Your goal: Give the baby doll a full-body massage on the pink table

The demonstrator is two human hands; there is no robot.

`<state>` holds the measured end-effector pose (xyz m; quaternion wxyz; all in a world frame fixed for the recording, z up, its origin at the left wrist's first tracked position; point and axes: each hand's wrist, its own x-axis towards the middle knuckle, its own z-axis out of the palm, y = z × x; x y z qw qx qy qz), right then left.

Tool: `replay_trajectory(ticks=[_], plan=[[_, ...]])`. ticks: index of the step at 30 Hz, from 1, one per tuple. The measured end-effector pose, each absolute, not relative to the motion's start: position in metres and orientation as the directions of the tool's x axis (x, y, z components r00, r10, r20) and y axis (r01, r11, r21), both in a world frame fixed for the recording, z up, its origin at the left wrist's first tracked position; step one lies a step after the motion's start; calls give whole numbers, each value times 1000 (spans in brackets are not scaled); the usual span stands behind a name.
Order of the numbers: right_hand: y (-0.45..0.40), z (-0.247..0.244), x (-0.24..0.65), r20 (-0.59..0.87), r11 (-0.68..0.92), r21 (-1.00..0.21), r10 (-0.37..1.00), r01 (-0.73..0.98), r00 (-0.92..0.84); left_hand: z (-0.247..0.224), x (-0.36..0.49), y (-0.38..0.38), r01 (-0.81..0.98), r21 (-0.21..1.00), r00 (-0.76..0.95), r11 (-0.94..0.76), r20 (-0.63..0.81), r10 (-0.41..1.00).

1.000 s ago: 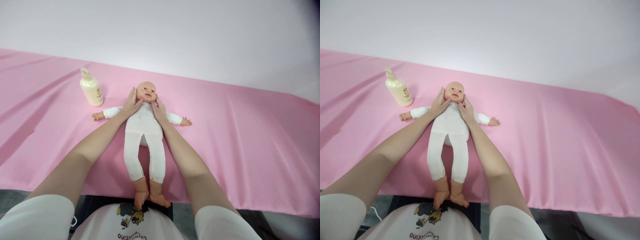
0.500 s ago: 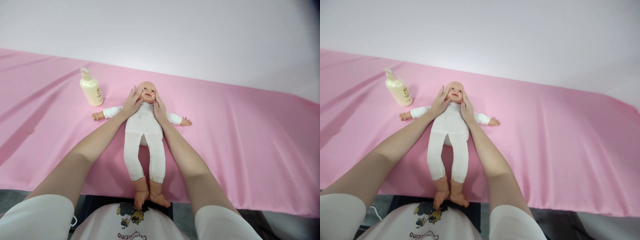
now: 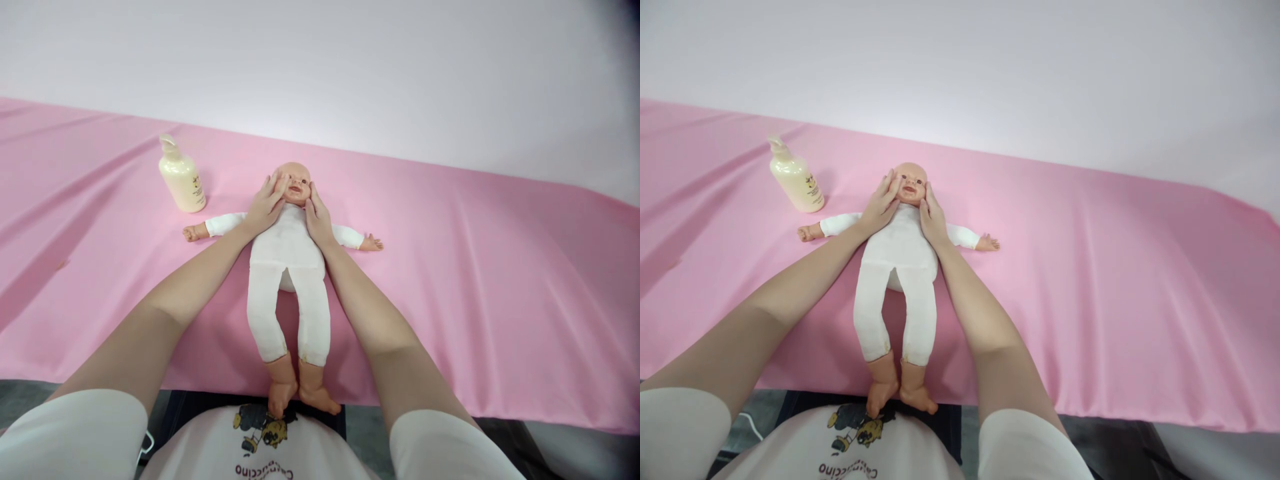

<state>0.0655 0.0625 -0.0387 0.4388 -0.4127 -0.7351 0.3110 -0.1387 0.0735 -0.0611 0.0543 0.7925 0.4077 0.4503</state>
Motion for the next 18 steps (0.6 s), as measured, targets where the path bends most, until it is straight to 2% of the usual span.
replay_trajectory(ticks=[7,12,18], plan=[[70,-47,64,337,377,-862,926,340,-171,-62,-139,70,527,723,88,-446,475,875],[72,-49,65,319,361,-869,931,338,-175,-60,-138,68,542,740,80,-399,427,901],[70,-48,66,329,388,-857,918,338,-220,-65,-140,69,498,746,89,-442,463,882]])
